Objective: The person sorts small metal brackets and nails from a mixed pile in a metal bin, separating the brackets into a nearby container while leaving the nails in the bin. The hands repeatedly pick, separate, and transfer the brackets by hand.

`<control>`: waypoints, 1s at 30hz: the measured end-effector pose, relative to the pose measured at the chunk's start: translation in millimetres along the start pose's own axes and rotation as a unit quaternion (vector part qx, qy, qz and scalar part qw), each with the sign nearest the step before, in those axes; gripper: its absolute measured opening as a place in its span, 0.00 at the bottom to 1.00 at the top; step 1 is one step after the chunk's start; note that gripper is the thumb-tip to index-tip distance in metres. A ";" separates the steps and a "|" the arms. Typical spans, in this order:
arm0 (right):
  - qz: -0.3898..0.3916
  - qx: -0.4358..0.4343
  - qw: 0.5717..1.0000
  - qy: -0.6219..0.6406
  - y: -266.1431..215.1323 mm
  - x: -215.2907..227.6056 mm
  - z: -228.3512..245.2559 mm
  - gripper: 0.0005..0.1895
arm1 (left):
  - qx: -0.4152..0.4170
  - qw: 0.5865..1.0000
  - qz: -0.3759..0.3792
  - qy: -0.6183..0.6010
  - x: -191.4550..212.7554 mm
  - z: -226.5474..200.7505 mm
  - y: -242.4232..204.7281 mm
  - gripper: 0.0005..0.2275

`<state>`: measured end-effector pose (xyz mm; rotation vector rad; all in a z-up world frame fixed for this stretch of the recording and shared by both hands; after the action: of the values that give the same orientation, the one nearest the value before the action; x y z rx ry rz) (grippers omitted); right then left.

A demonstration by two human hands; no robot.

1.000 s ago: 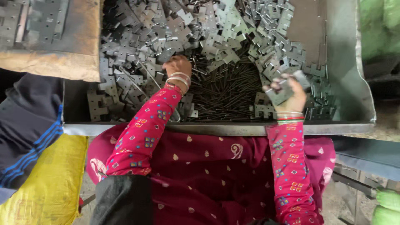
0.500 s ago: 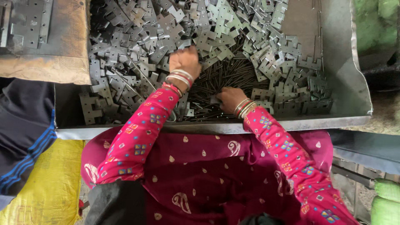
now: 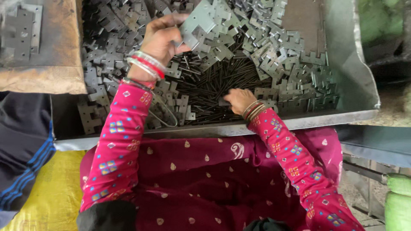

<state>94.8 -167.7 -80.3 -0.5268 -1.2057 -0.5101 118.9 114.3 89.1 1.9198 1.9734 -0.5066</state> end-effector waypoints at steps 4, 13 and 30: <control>-0.172 -0.086 0.957 0.216 -10.1 52.3 -10.5 0.12 | 0.035 0.997 0.036 -0.061 -23.5 -10.5 -15.4 0.20; -0.296 -0.236 0.476 0.794 -55.0 65.2 -60.9 0.13 | 0.067 0.985 -0.007 0.158 -45.5 69.2 -13.6 0.24; -0.034 -0.187 0.981 -0.046 -36.3 43.9 -83.4 0.26 | -0.156 0.291 -0.306 0.893 86.4 -66.8 -19.8 0.12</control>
<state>145.1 -252.1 -56.8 -0.8379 -1.2250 -0.7849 97.0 221.6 106.9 0.5792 2.9205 3.0112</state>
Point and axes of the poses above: each hand's wrist, its own y-axis towards the middle knuckle, its own x-axis out of the back of the hand, z = x × y, the point moved 6 cm from there along y, towards the middle knuckle, and after that the axes turned 5 degrees about -z, right-handed, at the moved point
